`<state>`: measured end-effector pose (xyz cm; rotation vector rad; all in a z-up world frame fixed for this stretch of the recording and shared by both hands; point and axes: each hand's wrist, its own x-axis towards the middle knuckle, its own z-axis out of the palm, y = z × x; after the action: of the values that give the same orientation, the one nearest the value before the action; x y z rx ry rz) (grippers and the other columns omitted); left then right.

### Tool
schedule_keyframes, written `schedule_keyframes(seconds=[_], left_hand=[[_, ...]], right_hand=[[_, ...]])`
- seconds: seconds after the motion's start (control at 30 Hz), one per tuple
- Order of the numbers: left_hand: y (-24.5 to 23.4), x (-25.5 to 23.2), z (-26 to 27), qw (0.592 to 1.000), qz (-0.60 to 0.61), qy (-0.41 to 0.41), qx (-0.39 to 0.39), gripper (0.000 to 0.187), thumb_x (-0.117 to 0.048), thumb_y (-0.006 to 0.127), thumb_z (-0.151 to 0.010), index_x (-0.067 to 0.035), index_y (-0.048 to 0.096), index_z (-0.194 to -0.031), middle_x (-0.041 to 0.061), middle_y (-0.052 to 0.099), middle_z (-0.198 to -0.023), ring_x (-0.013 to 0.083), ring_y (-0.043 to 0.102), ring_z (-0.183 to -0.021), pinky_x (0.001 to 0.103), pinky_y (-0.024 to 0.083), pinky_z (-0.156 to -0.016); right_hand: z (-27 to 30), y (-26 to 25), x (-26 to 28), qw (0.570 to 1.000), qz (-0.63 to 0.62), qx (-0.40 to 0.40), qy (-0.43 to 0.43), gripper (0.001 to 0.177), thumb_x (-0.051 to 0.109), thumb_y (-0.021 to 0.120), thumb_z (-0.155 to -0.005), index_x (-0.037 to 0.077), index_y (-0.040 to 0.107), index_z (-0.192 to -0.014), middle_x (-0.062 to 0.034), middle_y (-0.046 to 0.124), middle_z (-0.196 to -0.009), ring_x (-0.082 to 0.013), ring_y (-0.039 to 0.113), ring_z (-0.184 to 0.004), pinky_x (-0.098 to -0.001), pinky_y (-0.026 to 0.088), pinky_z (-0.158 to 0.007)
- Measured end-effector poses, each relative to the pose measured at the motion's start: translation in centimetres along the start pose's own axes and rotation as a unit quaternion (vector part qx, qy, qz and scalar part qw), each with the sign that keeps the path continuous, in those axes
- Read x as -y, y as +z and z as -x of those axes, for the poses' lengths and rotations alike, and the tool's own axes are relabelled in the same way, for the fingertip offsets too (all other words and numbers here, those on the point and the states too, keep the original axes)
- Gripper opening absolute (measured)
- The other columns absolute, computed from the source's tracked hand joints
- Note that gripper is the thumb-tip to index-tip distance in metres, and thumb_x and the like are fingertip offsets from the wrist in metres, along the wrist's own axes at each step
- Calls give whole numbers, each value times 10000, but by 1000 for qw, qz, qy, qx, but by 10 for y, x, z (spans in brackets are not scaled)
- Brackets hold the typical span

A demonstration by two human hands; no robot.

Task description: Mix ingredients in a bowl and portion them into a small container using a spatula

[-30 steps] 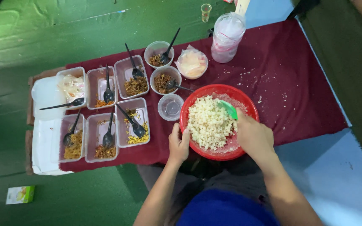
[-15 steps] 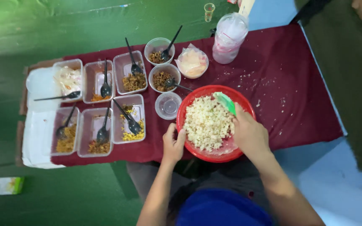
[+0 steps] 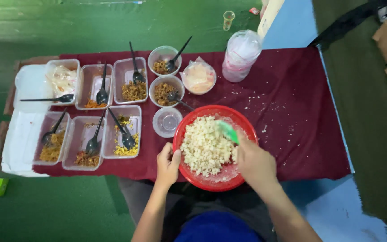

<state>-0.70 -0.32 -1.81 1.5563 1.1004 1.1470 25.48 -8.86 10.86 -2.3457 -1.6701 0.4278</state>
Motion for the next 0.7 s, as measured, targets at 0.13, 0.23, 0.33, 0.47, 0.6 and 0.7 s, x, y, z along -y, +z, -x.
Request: schedule_keyframes(seconds=[0.13,0.23,0.33,0.47,0.6,0.7], left_hand=[[2,7,3,1000,6,-3,-3,223,-208,595,-974,-56,582,-812,152,564,-593,215,524,-589,402,475,-564],[3,9,2,1000,-7,11,-6,219,-205,588,-981,-71,552,-812,128,524,-604,196,509,-607,377,461,-579],[5,14,-1,1000,-12,17,-7,200,-174,589,-978,-60,555,-817,135,543,-616,208,517,-613,390,471,-590],[4,42,2,1000,6,11,2,200,-190,572,-991,-54,590,-846,149,573,-629,204,524,-638,401,472,-594],[1,43,0,1000,14,23,11,218,-238,581,-998,-63,604,-871,158,596,-646,199,540,-662,402,483,-616],[0,29,-1,998,37,35,27,254,-305,599,-1002,-78,601,-889,135,630,-674,183,581,-679,371,506,-644]], right_hand=[[2,22,-10,993,76,0,-89,591,245,441,-947,303,484,-1534,-66,753,-1131,-310,770,-908,-463,618,-807],[3,10,-5,998,-23,7,-51,551,290,462,-957,352,541,-1498,-61,750,-1156,-386,748,-939,-543,614,-775],[6,19,-7,998,20,-49,-34,576,244,451,-982,242,462,-1559,-172,705,-1142,-459,729,-858,-583,599,-788],[5,54,-25,993,113,-19,-9,594,274,435,-944,258,481,-1536,-98,738,-1033,-403,761,-751,-568,620,-729],[8,41,-20,998,30,-53,7,486,412,517,-941,420,623,-1416,-44,771,-1055,-380,761,-852,-533,619,-731],[10,35,-7,984,48,-174,-13,489,338,540,-980,340,636,-1460,-78,770,-1113,-371,760,-845,-509,617,-742]])
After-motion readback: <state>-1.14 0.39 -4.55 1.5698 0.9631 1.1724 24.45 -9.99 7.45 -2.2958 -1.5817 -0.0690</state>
